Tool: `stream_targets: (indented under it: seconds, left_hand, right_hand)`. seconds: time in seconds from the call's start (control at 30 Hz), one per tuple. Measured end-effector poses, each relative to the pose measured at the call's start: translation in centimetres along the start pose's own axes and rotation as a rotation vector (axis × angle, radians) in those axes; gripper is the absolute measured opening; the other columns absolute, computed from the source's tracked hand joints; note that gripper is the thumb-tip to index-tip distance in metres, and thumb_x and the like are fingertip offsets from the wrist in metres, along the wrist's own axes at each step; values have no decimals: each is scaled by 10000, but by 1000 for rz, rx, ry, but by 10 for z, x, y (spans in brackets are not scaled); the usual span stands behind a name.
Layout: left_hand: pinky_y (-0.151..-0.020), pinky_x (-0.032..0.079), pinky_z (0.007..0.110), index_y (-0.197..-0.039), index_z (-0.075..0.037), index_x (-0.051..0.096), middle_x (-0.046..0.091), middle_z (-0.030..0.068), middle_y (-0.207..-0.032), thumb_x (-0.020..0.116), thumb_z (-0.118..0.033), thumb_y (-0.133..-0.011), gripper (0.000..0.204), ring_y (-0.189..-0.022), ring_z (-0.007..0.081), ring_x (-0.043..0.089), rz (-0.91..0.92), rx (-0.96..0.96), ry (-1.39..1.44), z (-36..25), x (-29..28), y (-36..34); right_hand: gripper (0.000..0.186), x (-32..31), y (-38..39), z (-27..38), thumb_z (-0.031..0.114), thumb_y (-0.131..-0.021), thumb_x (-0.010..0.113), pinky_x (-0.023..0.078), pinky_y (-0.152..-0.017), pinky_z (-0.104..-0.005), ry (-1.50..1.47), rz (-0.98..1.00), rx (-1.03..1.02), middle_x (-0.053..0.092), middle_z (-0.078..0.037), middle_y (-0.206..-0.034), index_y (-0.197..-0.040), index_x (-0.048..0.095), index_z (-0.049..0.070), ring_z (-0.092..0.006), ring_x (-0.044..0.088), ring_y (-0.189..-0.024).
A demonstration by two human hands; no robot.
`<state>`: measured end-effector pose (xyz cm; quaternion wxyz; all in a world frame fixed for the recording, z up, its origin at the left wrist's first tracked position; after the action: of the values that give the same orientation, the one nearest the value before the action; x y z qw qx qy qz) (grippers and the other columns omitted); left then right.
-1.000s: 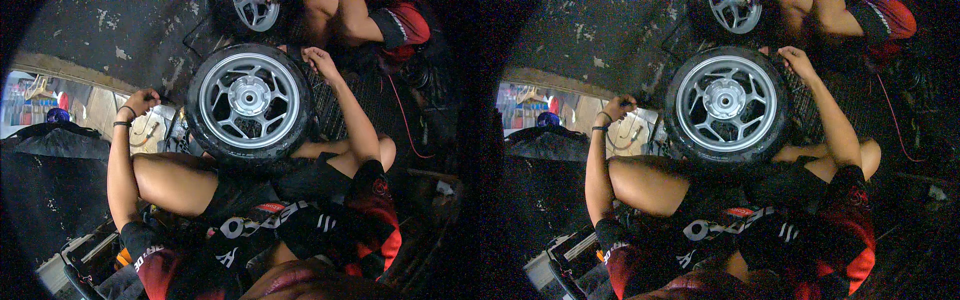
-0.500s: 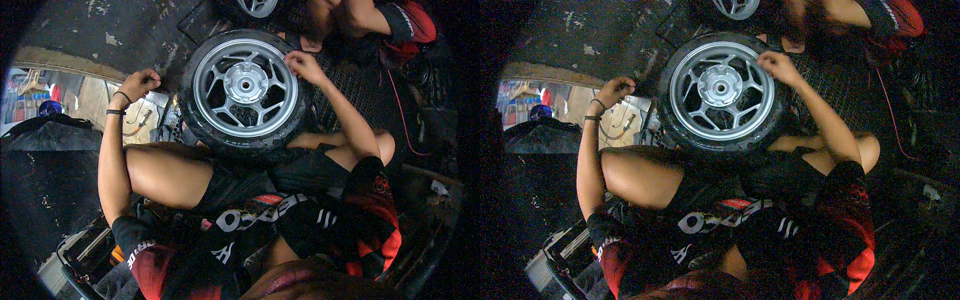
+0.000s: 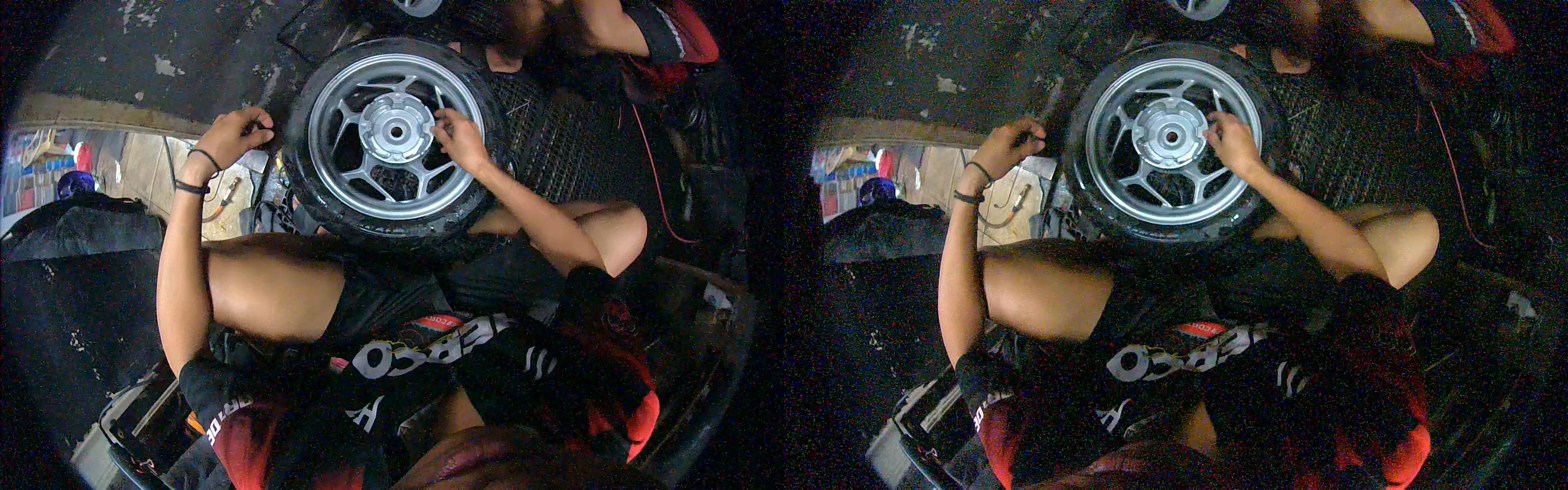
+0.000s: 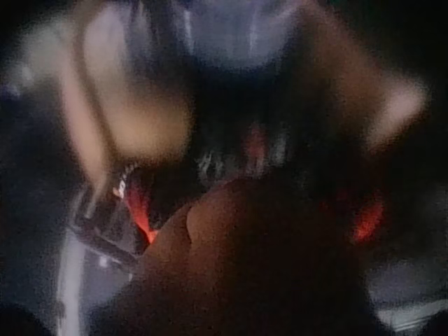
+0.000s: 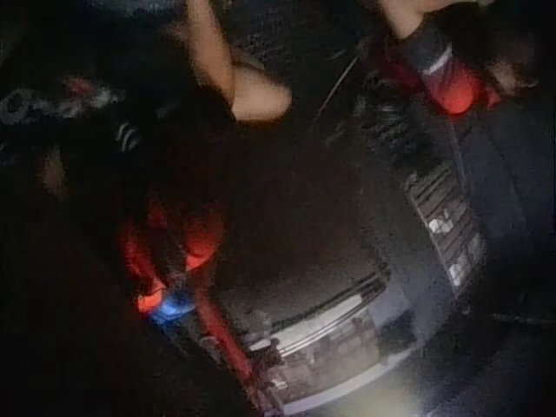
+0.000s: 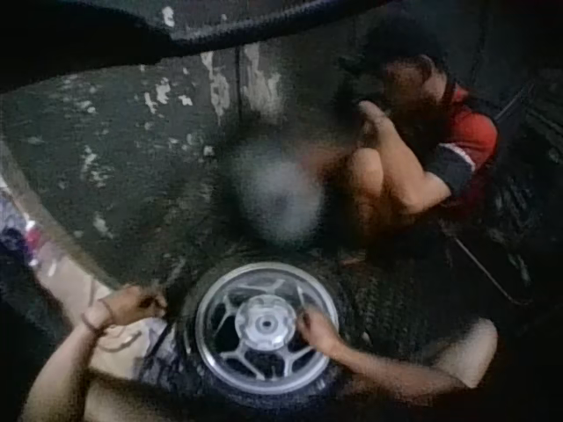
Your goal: The person sits on a rubber mat in a workshop and works on a motorcycle wheel. They use a small white stick to apply a substance to the center hub of the wheel. Another person is visible in the background working on a second wheel. The camera wearer handles the wheel and the stick, focusing on the central area of the rim.
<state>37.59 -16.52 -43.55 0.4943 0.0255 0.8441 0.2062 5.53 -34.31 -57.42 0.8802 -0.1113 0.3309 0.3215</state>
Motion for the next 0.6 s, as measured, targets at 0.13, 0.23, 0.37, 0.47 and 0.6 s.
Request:
stream_targets:
  seconds: [0.13, 0.23, 0.37, 0.47, 0.6]
  left_hand:
    - [-838, 486, 328, -1010, -52, 642, 681, 83, -962, 683, -213, -869, 218, -916, 207, 651, 3, 5, 21, -16, -2, 3]
    - [-693, 479, 354, -1014, -61, 642, 658, 121, -806, 682, -226, -853, 234, -714, 230, 626, -81, 123, 45, -22, -4, 4]
    - [-674, 471, 327, -1027, -57, 641, 623, 103, -763, 688, -195, -855, 224, -679, 201, 596, -88, 146, 64, -29, -6, 7]
    - [-660, 462, 289, -1039, -53, 640, 588, 73, -721, 687, -182, -860, 225, -674, 163, 566, -38, 86, 33, -25, -5, 3]
    - [-655, 451, 272, -1048, -45, 638, 571, 44, -713, 684, -178, -868, 228, -662, 129, 532, -25, 27, 92, -23, -3, 2]
  right_hand:
    - [396, 0, 34, 14, 103, -843, 658, 476, -900, -439, -22, -149, 2, 587, -234, -1092, -1210, 582, -24, -402, 577, -1027]
    - [436, 4, 45, 29, 77, -864, 640, 483, -868, -405, 51, -201, -34, 555, -216, -1113, -1275, 543, -33, -350, 596, -988]
    - [456, 1, 57, 38, 88, -866, 635, 473, -892, -417, 15, -280, -3, 547, -227, -1179, -1300, 532, -3, -379, 581, -1016]
    - [462, 1, 59, 32, 80, -848, 627, 453, -956, -427, -114, -271, 117, 537, -234, -1184, -1285, 523, -25, -409, 551, -1091]
    - [388, 6, 59, 22, 87, -849, 636, 481, -897, -408, -93, -410, 209, 565, -194, -1172, -1221, 555, 11, -340, 611, -1012]
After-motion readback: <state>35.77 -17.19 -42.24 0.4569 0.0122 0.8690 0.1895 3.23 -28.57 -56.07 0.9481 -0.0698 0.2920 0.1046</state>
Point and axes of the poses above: each hand's wrist, its own y-axis away from the middle knuckle, its own x-axis out of the palm, z = x × y, the point moved 10 cm from there along -y, towards the middle knuckle
